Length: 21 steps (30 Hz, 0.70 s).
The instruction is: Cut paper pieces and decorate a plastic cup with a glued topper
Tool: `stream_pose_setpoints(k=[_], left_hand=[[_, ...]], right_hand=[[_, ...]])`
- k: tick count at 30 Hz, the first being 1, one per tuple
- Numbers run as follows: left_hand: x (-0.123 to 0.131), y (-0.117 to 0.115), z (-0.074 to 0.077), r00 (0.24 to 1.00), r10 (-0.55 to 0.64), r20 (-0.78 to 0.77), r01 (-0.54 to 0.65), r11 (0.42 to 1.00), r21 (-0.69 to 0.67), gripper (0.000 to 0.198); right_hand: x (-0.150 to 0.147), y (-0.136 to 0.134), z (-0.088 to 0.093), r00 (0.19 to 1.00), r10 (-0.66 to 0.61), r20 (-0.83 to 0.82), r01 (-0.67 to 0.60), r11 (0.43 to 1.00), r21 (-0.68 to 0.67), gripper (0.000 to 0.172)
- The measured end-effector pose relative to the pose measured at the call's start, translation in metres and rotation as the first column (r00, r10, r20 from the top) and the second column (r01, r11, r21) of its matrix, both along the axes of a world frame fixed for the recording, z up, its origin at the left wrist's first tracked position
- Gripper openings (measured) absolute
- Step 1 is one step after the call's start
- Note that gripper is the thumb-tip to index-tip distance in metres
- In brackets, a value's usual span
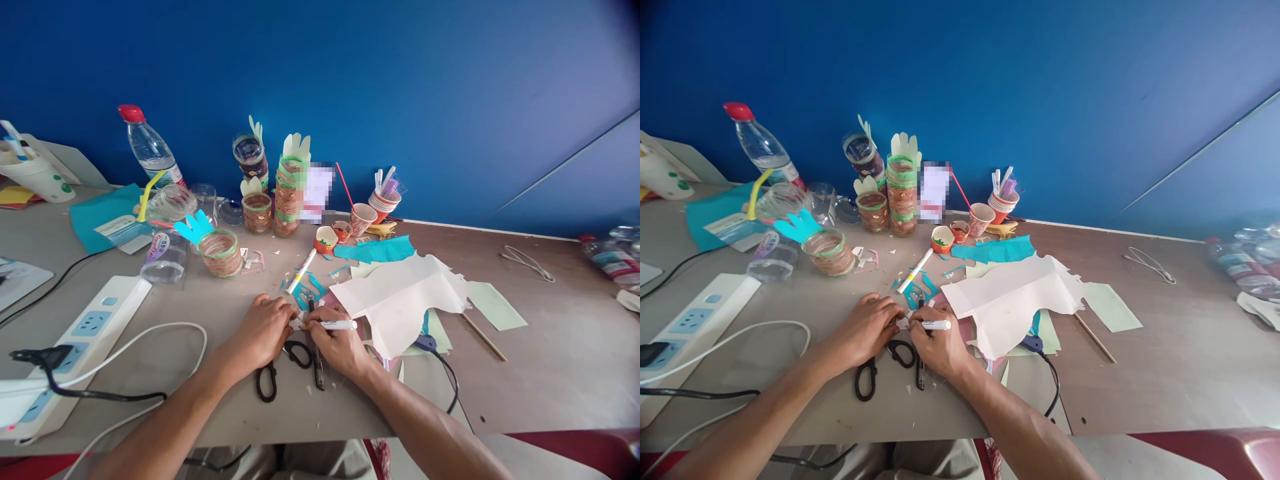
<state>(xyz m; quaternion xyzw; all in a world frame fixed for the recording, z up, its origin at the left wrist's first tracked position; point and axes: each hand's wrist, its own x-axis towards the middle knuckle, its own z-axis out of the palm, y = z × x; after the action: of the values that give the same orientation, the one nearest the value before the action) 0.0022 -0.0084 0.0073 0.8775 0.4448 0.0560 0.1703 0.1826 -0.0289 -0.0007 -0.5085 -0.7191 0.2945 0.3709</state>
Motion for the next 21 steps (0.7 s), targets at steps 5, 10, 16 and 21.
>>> stream_pose_setpoints(k=[5,10,16,21], left_hand=[[-0.0006,-0.0001,-0.0015,1.000,-0.002,0.007,0.002,1.000,0.010,0.016],[0.0001,-0.0001,0.0004,1.000,0.006,0.002,-0.006,1.000,0.007,0.016],[0.0009,-0.0004,0.0029,1.000,0.012,0.002,-0.012,1.000,-0.004,0.015],[0.0007,0.0001,0.0022,1.000,0.008,0.011,-0.008,1.000,-0.004,0.015]], right_hand=[[0.0010,0.0007,-0.0008,0.999,-0.026,-0.048,0.024,0.999,-0.047,0.021],[0.0013,0.0008,-0.0027,0.998,-0.045,-0.047,0.041,0.997,-0.069,0.021],[-0.0002,0.0008,-0.0033,0.997,-0.040,-0.058,0.036,0.996,-0.077,0.021],[0.0012,0.0019,0.0010,0.997,-0.020,-0.075,0.014,0.997,-0.081,0.021]])
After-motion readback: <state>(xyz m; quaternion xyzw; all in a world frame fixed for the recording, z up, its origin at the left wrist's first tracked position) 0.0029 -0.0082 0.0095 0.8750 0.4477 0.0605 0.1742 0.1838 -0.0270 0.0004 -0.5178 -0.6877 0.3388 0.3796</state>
